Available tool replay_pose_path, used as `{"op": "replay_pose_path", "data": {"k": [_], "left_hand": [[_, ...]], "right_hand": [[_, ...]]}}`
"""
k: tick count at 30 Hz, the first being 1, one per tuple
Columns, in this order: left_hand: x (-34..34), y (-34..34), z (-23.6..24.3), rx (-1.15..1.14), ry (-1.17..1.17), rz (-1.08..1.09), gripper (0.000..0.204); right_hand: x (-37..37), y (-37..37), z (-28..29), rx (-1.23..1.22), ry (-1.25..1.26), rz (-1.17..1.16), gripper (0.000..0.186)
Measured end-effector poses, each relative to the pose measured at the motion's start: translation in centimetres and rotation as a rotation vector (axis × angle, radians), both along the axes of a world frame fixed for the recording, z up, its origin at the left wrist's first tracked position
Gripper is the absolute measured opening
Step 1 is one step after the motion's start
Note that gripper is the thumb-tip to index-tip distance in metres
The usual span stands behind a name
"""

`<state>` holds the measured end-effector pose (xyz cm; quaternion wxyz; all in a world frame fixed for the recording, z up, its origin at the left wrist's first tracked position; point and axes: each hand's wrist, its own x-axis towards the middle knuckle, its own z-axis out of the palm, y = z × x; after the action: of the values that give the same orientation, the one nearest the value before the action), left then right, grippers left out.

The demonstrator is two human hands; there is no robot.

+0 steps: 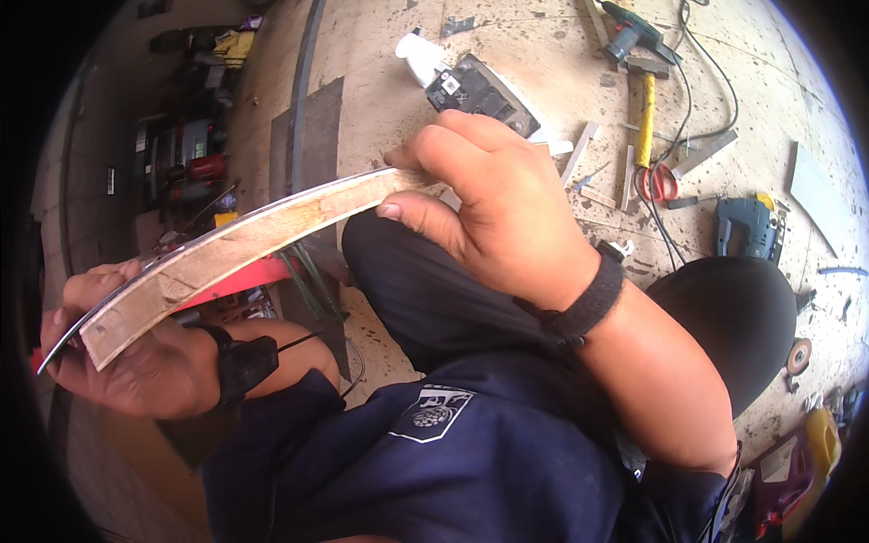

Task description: Sanding the edge of a wood panel with an angle grinder and attaching a metal bracket using a power drill.

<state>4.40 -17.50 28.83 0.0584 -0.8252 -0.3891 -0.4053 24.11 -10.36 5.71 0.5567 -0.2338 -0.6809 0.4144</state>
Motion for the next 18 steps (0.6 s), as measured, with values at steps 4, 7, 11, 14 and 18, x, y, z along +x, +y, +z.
{"op": "replay_pose_path", "data": {"k": [4,7,11,14,18], "left_hand": [[-0.1,0.4,-0.1,-0.024,-0.002,-0.034,0.046],[0.1,0.4,-0.2,-0.002,0.019,-0.02,0.055],[0.2,0.4,0.2,-0.023,0.091,-0.036,0.066],[0.3,0.7,-0.6,-0.017,0.026,-0.038,0.068],[-0.5,1.3,0.0,-0.059,0.037,-0.136,0.073]], "right_hand": [[0.3,0.0,-0.1,-0.005,-0.024,-0.003,0.032],[0.5,-0.1,0.2,-0.013,-0.051,0.004,0.032],[0.3,-0.2,0.4,-0.014,-0.034,0.001,0.033],[-0.1,-0.3,0.4,-0.007,0.028,-0.072,0.029],[0.1,-0.5,0.4,-0.032,0.004,-0.051,0.032]]}}
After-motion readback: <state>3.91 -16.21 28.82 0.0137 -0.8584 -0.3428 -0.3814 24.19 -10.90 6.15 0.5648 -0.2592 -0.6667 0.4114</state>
